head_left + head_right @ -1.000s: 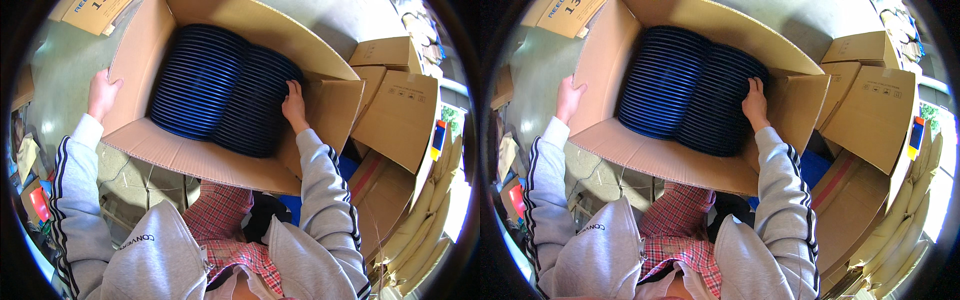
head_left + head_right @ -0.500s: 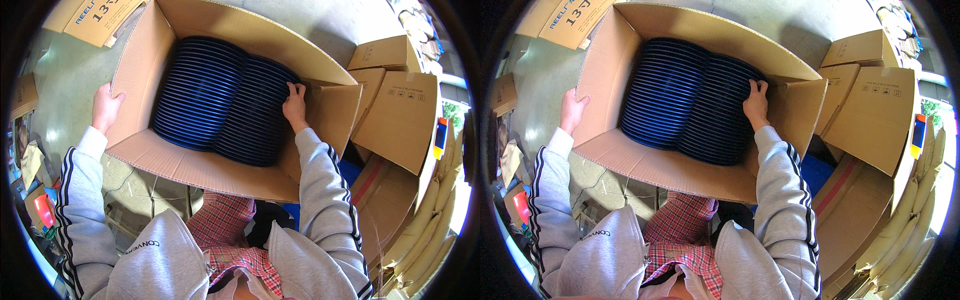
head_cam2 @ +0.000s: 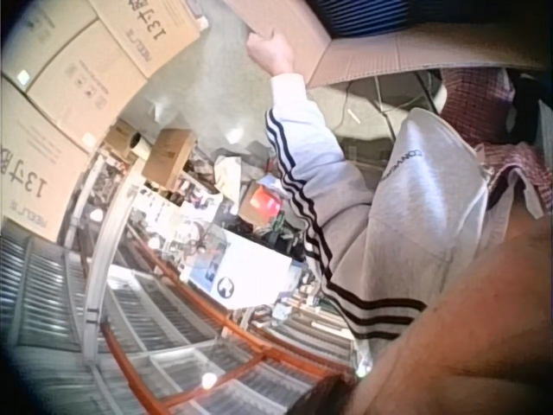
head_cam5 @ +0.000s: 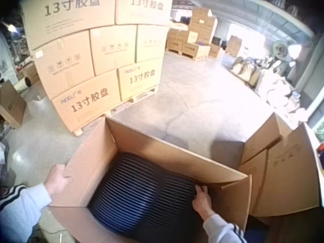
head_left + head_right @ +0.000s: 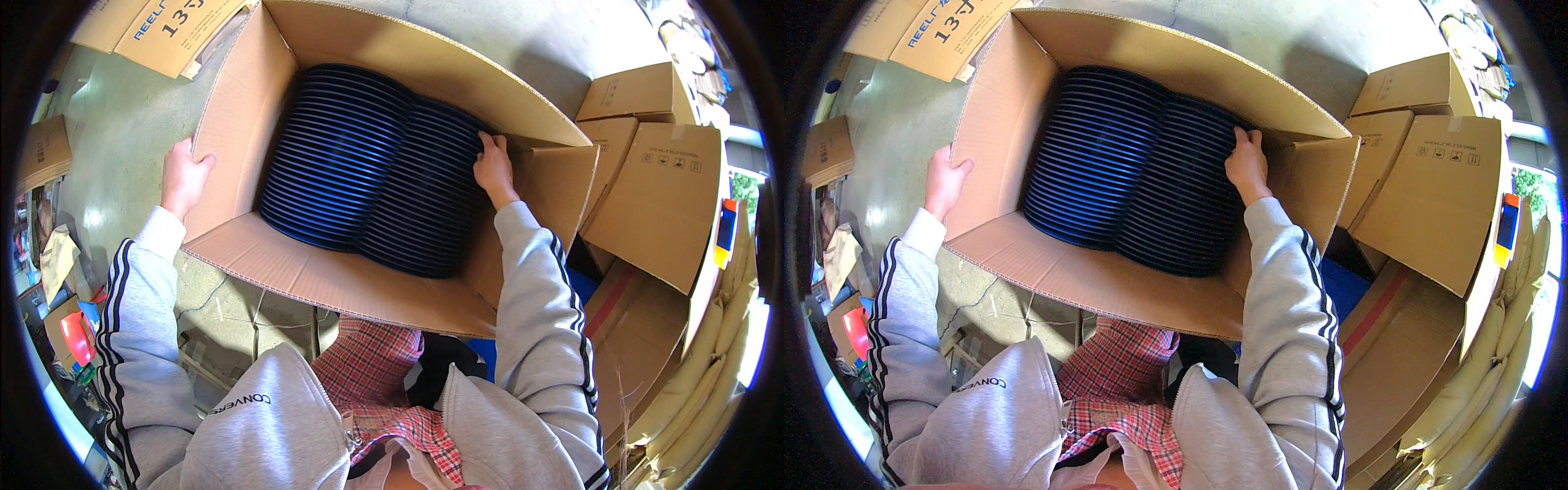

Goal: The person repeatedly picks up blue plastic reels, places them on a machine, presses a button, and then stacks them into a cardboard box. The person closes the box and applies a label.

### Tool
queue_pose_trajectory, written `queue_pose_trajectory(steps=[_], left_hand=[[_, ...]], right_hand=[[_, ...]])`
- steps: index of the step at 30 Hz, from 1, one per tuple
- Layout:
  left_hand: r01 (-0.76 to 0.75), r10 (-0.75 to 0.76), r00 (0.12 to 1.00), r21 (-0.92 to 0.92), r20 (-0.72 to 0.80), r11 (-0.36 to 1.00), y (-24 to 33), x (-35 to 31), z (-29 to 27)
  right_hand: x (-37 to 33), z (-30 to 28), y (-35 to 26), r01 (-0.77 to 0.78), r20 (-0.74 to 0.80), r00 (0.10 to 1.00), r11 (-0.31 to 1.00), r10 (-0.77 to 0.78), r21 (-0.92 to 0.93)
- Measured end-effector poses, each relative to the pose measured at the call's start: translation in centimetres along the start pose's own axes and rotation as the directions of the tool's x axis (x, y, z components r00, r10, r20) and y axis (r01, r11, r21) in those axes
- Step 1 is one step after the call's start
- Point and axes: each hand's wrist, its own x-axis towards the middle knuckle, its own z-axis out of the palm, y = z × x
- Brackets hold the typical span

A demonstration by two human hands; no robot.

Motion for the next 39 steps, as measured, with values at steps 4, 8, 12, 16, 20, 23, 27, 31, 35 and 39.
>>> queue_pose_trajectory(steps=[4,8,12,16,20,23,27,31,35,39], left_hand=[[0.011,-0.011,1.0,-0.015,0.007,1.0,0.6,-0.4,-0.3],[0.001,-0.001,1.0,0.008,0.001,1.0,0.4,-0.7,-0.3],[0.022,-0.023,0.999,0.023,0.031,0.999,1.5,-0.4,0.0],[-0.029,0.026,0.999,0.089,0.04,0.996,-0.5,0.4,-0.2],[-0.038,0.035,0.999,0.12,0.028,0.992,-0.2,0.6,-0.4],[0.023,-0.027,0.997,0.049,0.078,0.999,-0.3,1.7,-0.7],[-0.061,0.062,0.998,0.13,-0.009,0.99,-2.1,1.1,0.4],[-0.054,0.064,0.997,0.169,-0.053,0.984,0.9,0.8,0.5],[-0.039,0.033,0.997,0.075,0.07,0.996,-2.3,5.2,-2.1],[0.07,-0.07,0.986,0.001,0.151,0.998,-1.1,4.2,-3.7]], right_hand=[[-3.7,-5.4,-3.8,0.273,-0.077,0.96,0.961,-0.27,0.03],[-10.2,-13.6,-5.3,0.2,-0.459,0.817,0.919,-0.349,-0.341],[-16.1,-13.2,3.7,-0.198,-0.427,0.893,0.976,0.142,-0.09],[-16.1,-11.4,7.6,-0.28,-0.094,0.939,0.892,0.332,0.354],[-15.1,-12.7,2.9,-0.311,-0.145,0.918,0.898,0.368,0.313],[-14.9,-13.0,3.9,-0.357,-0.107,0.903,0.866,0.416,0.35],[-15.7,-12.4,4.4,-0.342,-0.121,0.911,0.885,0.395,0.316],[-15.4,-12.7,2.4,-0.366,-0.171,0.881,0.865,0.441,0.342],[-11.6,-14.8,-0.4,-0.362,-0.139,0.911,0.914,0.388,0.182],[-15.4,-13.9,1.7,-0.357,-0.101,0.902,0.856,0.42,0.373]])
